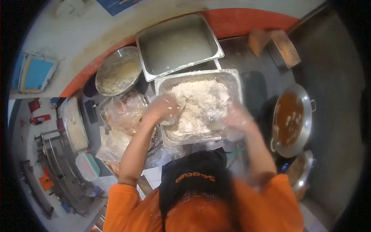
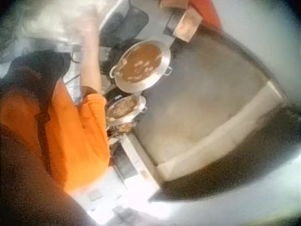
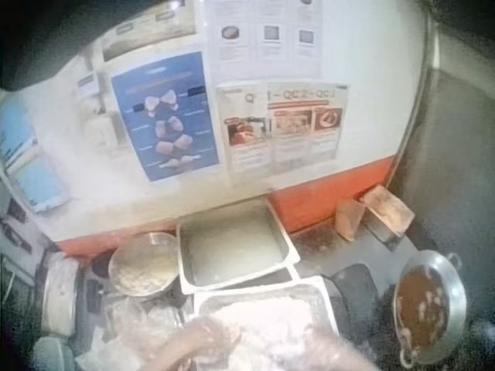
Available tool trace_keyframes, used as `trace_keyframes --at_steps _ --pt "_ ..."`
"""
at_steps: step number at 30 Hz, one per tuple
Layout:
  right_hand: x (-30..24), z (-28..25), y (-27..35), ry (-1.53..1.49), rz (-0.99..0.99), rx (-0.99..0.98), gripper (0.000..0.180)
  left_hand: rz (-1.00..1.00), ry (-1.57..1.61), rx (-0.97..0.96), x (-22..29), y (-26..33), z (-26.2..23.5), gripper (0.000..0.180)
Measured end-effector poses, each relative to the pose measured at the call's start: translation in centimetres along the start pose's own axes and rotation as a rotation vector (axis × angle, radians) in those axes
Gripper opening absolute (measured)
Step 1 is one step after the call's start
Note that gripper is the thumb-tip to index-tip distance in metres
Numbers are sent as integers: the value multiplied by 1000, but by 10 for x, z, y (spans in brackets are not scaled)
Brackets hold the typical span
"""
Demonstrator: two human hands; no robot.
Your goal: The person coats meat in flour from a metal container and places it into a pan of hot oil.
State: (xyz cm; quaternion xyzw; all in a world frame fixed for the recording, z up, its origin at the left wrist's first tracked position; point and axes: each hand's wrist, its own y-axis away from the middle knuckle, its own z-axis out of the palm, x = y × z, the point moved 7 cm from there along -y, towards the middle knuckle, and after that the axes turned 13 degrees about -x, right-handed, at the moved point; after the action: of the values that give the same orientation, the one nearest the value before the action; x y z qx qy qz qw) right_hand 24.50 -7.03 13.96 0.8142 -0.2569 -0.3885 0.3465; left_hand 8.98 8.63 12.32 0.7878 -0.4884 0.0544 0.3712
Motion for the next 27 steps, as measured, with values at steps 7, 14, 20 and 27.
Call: trace_keyframes --at_steps 7,14,20,27 --pt "62 -29 -7 -33 57 359 26 106 -539 104 6 -16 28 17" --pt "43 31 -47 337 -245 345 16 135 -528 21 5 -37 38 25" --pt "46 43 -59 224 -27 287 20 227 -231 235 11 -8 -5 23" --pt "92 63 -117 -115 -335 629 39 311 -273 260 13 11 -27 22"
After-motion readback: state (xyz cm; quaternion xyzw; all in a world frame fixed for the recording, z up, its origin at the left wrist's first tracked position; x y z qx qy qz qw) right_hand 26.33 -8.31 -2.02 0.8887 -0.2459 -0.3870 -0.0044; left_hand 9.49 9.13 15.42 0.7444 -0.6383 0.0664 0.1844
